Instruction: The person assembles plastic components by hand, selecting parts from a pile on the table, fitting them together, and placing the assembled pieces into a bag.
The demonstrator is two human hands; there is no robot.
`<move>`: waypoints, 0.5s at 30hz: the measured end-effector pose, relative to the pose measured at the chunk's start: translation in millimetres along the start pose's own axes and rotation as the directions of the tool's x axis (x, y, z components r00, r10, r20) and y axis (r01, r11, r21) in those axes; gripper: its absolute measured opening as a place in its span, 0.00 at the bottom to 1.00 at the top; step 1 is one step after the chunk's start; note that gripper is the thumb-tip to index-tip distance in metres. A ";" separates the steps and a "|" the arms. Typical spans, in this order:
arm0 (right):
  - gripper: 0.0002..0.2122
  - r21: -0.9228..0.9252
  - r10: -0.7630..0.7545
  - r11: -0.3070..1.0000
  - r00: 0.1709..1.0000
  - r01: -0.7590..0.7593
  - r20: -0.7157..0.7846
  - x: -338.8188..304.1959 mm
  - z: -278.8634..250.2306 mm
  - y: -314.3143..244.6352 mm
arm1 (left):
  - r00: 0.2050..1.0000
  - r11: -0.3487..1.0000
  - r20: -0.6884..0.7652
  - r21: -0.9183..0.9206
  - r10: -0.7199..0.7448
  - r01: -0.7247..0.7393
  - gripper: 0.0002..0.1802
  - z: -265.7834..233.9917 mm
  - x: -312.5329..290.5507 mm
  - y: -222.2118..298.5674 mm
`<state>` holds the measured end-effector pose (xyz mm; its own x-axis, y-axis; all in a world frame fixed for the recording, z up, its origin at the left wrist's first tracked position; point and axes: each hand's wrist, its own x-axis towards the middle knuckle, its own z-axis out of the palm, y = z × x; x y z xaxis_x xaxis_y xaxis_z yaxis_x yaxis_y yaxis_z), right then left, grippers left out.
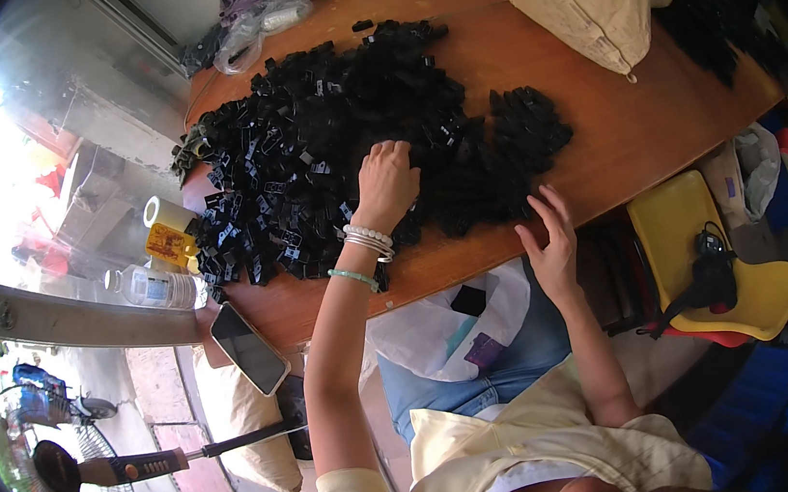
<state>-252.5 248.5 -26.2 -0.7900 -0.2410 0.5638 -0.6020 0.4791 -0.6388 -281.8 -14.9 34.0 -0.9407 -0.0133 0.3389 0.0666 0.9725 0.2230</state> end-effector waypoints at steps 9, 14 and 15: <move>0.16 0.118 0.023 0.993 0.999 -0.026 0.024 16.2 -0.2 -4.8 | 0.986 0.991 -0.127 -0.098 -0.106 0.094 0.10 -15.8 1.9 3.8; 0.18 -0.179 -0.099 0.977 0.991 0.114 0.087 7.5 -23.5 3.9 | 0.953 0.963 -0.271 -0.262 -0.134 0.061 0.09 -47.6 -27.3 38.2; 0.17 -0.144 -0.064 0.987 0.997 0.071 0.052 2.3 -28.2 6.8 | 0.957 0.938 -0.251 -0.343 -0.143 0.050 0.08 -49.7 -35.3 48.2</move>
<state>-255.1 275.0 -14.5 -0.7547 -0.3152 0.5754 -0.6337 0.5772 -0.5150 -228.9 20.9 78.2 -0.8264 -0.2101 0.5224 0.1296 0.8319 0.5396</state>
